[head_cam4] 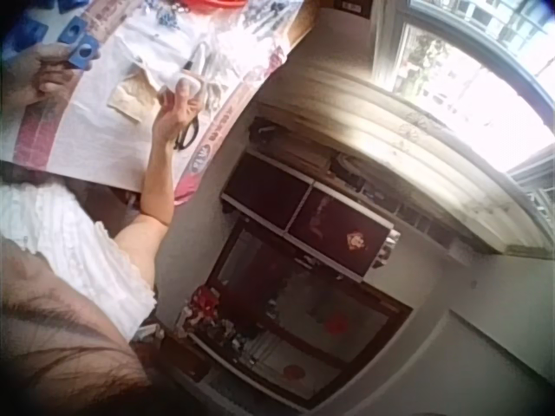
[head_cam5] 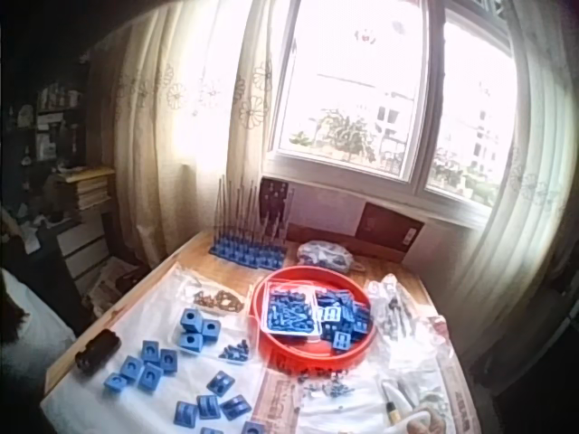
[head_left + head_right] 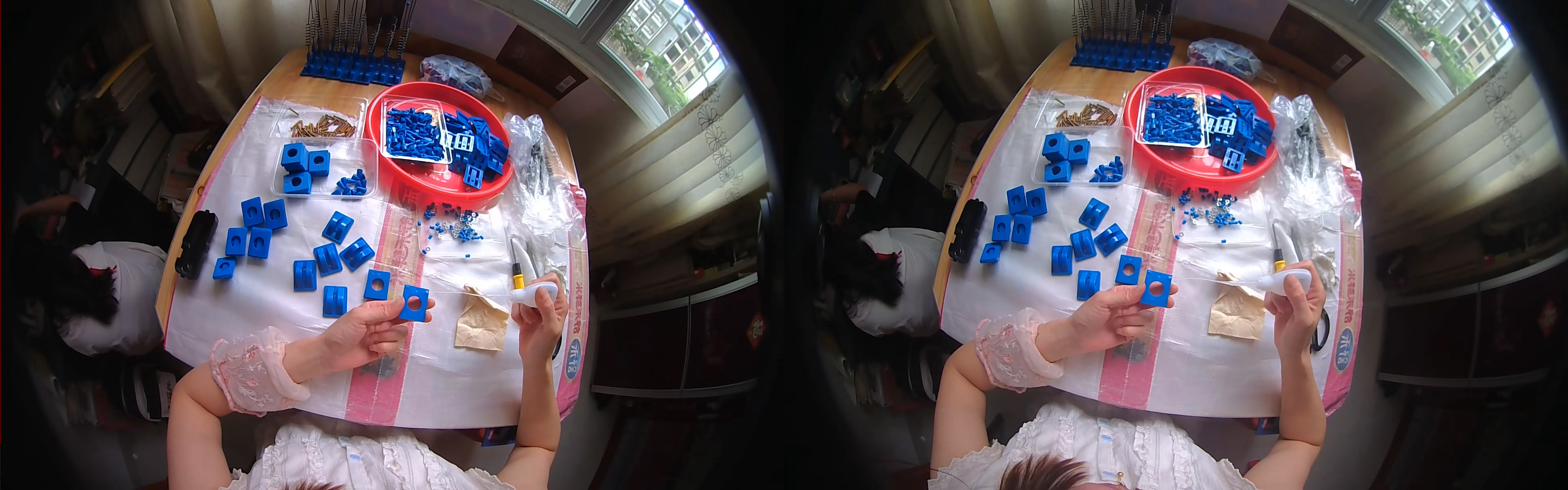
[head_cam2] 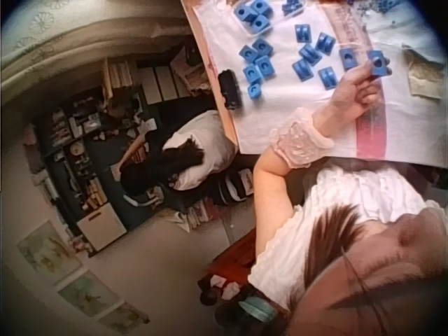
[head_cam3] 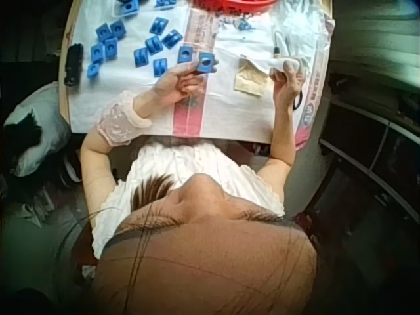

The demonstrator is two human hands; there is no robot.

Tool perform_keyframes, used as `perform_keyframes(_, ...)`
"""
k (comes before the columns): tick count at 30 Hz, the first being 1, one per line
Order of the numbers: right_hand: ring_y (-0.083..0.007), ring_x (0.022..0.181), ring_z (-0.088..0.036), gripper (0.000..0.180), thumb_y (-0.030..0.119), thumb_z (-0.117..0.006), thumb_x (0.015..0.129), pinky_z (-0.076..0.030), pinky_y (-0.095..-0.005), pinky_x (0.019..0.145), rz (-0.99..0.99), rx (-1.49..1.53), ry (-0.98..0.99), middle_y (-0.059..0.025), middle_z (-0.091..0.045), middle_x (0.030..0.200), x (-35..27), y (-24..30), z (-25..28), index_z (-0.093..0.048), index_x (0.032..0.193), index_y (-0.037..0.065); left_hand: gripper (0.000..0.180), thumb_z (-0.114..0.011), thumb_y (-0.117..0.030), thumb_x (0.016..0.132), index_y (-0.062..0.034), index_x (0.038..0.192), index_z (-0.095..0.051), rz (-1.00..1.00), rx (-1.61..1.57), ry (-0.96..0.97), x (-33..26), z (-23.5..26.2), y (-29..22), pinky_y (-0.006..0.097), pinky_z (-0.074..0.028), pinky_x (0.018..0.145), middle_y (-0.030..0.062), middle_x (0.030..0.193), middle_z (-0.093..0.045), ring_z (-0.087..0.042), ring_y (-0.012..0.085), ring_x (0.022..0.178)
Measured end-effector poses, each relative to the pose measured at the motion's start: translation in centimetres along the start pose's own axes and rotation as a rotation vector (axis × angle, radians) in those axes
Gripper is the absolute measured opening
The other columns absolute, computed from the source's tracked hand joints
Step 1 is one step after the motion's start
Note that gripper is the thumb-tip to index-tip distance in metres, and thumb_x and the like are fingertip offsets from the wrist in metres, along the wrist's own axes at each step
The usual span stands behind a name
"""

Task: Assembling blue plastic cube components by inserting smaller blue parts and applying a substance with a brush.

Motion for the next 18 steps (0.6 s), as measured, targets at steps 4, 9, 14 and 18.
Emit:
perform_keyframes(4,-0.0025,0.048,-0.031,0.018,0.02,-0.06,0.093,-0.028,-0.0216,0.044,0.005,-0.005,0.0,0.0043,-0.04,0.059,-0.03,0.0,-0.01,-0.05,0.085,0.007,0.046,-0.047,-0.028,0.102,0.0019,0.137,-0.043,-0.002,0.007,0.006,-0.02,0.03,-0.01,0.018,-0.029,0.048,0.0066,0.118,-0.059,-0.029,0.002,0.053)
perform_keyframes(9,-0.0023,0.045,-0.028,0.02,0.022,-0.059,0.094,-0.023,-0.0211,0.042,0.022,-0.04,0.003,0.0046,-0.035,0.057,0.01,-0.23,0.12,-0.046,0.087,0.009,0.046,-0.046,-0.028,0.103,0.0018,0.137,-0.043,-0.004,0.021,0.005,-0.02,-0.06,-0.02,0.018,-0.029,0.048,0.0063,0.118,-0.059,-0.028,0.002,0.053)
perform_keyframes(14,-0.0029,0.049,-0.031,0.017,0.019,-0.06,0.093,-0.027,-0.022,0.045,0.005,-0.008,0.004,0.0042,-0.04,0.059,-0.06,0.06,-0.03,-0.049,0.086,0.007,0.046,-0.046,-0.028,0.103,0.0014,0.138,-0.043,-0.001,0.016,-0.002,-0.07,0.0,-0.04,0.018,-0.029,0.048,0.0057,0.118,-0.058,-0.028,0.0019,0.053)
perform_keyframes(18,-0.003,0.049,-0.032,0.017,0.019,-0.06,0.093,-0.027,-0.0222,0.045,-0.001,-0.01,-0.003,0.004,-0.04,0.059,-0.06,0.05,0.02,-0.049,0.086,0.007,0.047,-0.047,-0.029,0.102,0.001,0.138,-0.042,0.004,0.025,-0.006,-0.06,-0.1,-0.04,0.017,-0.029,0.048,0.0052,0.118,-0.058,-0.028,0.0017,0.053)
Point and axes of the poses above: each hand's wrist, its own x-axis towards the middle knuckle, its own z-axis out of the back of the hand, y = z × x, the point moved 5 cm from there along x, towards the middle knuckle
